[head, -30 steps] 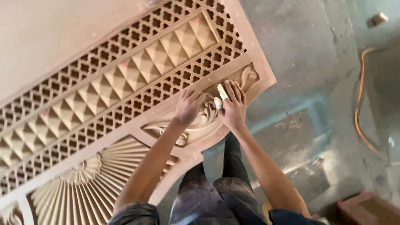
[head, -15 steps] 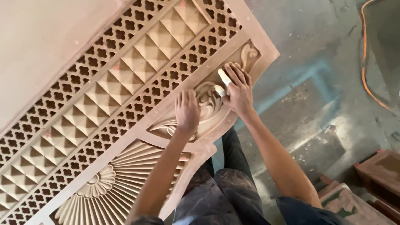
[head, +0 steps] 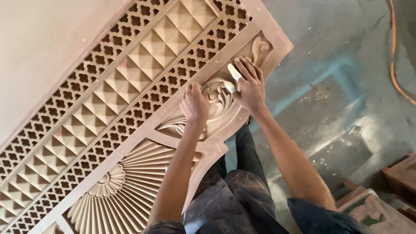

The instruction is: The person sands a large carved wooden panel using a sanding block and sandpaper. They work on floral and geometric relief patterns, moving across different sections of the panel to smooth the surfaces.

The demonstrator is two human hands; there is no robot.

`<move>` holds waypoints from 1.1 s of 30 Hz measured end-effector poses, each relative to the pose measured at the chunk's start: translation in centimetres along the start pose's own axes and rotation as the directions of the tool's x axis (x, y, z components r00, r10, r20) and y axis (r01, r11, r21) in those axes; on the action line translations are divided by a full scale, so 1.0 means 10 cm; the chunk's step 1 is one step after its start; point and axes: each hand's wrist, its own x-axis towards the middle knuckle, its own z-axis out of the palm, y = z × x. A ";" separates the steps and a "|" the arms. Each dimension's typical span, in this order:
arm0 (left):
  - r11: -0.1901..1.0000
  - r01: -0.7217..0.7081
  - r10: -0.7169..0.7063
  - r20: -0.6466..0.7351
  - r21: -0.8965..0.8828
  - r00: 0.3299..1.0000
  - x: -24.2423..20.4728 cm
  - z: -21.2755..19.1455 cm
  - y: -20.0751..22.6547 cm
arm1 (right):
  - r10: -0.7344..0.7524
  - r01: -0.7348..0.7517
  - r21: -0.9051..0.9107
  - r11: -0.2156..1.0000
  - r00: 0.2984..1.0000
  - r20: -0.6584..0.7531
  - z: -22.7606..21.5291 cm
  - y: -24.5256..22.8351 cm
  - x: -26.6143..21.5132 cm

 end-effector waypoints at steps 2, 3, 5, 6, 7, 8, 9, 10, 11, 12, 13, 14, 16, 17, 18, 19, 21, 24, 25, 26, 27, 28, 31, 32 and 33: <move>0.994 -0.025 0.022 0.026 0.106 0.999 0.01 -0.03 -0.03 | 0.032 -0.028 -0.044 0.999 0.997 0.076 0.00 -0.02 -0.10; 0.987 -0.041 0.037 0.030 0.155 0.999 0.01 -0.04 -0.04 | 0.040 -0.032 -0.069 0.997 0.994 0.107 0.01 -0.01 -0.10; 0.983 -0.050 0.046 0.024 0.177 0.999 0.01 -0.06 -0.05 | 0.031 -0.027 -0.043 0.999 0.996 0.082 0.03 -0.02 -0.05; 0.981 -0.053 0.051 0.019 0.189 0.999 0.00 -0.07 -0.06 | 0.024 -0.022 -0.029 0.999 0.997 0.068 0.05 -0.02 0.00; 0.987 -0.043 0.043 0.000 0.152 0.999 -0.10 -0.04 -0.08 | 0.021 -0.019 -0.020 1.000 0.998 0.068 0.05 -0.03 -0.05; 0.993 -0.032 0.035 -0.018 0.115 0.999 -0.20 -0.01 -0.10 | 0.018 -0.017 -0.011 1.000 0.998 0.067 0.03 -0.04 -0.10; 0.997 -0.031 0.035 -0.049 0.070 0.998 -0.21 0.02 -0.07 | 0.006 -0.005 -0.012 1.000 0.998 0.055 0.00 0.00 -0.08; 1.000 -0.003 0.004 -0.013 0.031 1.000 -0.21 0.02 -0.04 | 0.004 -0.004 -0.003 1.000 0.999 0.031 -0.02 0.02 -0.07; 0.999 0.034 -0.034 0.025 -0.004 0.999 -0.23 0.02 -0.04 | 0.001 -0.001 0.013 1.000 1.000 0.014 -0.04 0.01 -0.08; 0.997 0.072 -0.070 0.065 -0.038 0.995 -0.25 0.02 -0.03 | -0.002 0.003 0.028 1.000 1.000 -0.003 -0.06 0.01 -0.10; 0.997 0.067 -0.066 0.036 -0.037 0.997 -0.21 -0.03 -0.06 | 0.002 -0.002 0.025 1.000 1.000 0.007 -0.04 -0.02 -0.05; 0.997 0.062 -0.062 0.007 -0.034 0.998 -0.15 -0.07 -0.07 | 0.005 -0.006 0.022 1.000 1.000 0.016 -0.01 -0.04 0.00; 1.000 0.012 -0.014 -0.063 -0.026 0.998 -0.07 -0.06 -0.06 | 0.017 -0.017 0.028 0.999 1.000 0.013 0.01 -0.03 0.03; 1.000 -0.008 0.005 -0.099 -0.021 0.995 -0.16 0.00 -0.06 | 0.016 -0.017 0.049 0.999 1.000 0.022 -0.01 -0.02 -0.05; 1.000 -0.027 0.025 -0.134 -0.016 0.991 -0.24 0.07 -0.06 | 0.015 -0.017 0.069 0.997 0.999 0.031 -0.02 -0.01 -0.13; 0.999 -0.039 0.034 -0.178 -0.025 0.983 -0.26 0.13 -0.06 | 0.013 -0.014 0.068 0.998 1.000 0.016 -0.01 0.02 -0.14; 0.997 -0.064 0.050 -0.276 -0.042 0.960 -0.30 0.18 -0.05 | 0.002 0.000 0.068 0.998 1.000 -0.020 -0.01 0.05 -0.10; 0.992 0.029 -0.044 -0.120 -0.126 0.992 -0.33 0.21 -0.12 | 0.002 -0.002 0.041 0.999 1.000 0.012 -0.01 0.03 -0.10; 0.998 -0.029 0.019 -0.162 -0.060 0.987 -0.28 0.20 -0.15 | -0.014 0.014 0.041 0.999 1.000 0.004 0.01 0.01 -0.08; 0.996 -0.083 0.084 -0.200 0.009 0.976 -0.23 0.19 -0.17 | -0.030 0.030 0.040 0.999 1.000 -0.005 0.03 -0.01 -0.07; 0.988 -0.140 0.152 -0.231 0.070 0.961 -0.19 0.23 -0.14 | -0.046 0.047 0.028 0.999 0.999 -0.011 0.00 0.01 -0.07; 0.986 -0.147 0.163 -0.287 0.080 0.944 -0.17 0.28 -0.11 | -0.049 0.050 0.045 0.998 0.998 -0.025 0.00 0.02 -0.08; 0.995 -0.090 0.097 -0.358 0.038 0.929 -0.25 0.45 -0.04 | -0.050 0.053 0.073 0.996 0.998 -0.045 0.00 0.06 -0.12; 0.999 -0.030 0.021 -0.320 -0.022 0.947 -0.30 0.51 -0.02 | -0.046 0.049 0.059 0.997 0.998 -0.048 -0.01 0.08 -0.13; 0.996 0.043 -0.062 -0.282 -0.074 0.957 -0.38 0.52 -0.04 | -0.048 0.051 0.057 0.997 0.998 -0.049 0.01 0.07 -0.13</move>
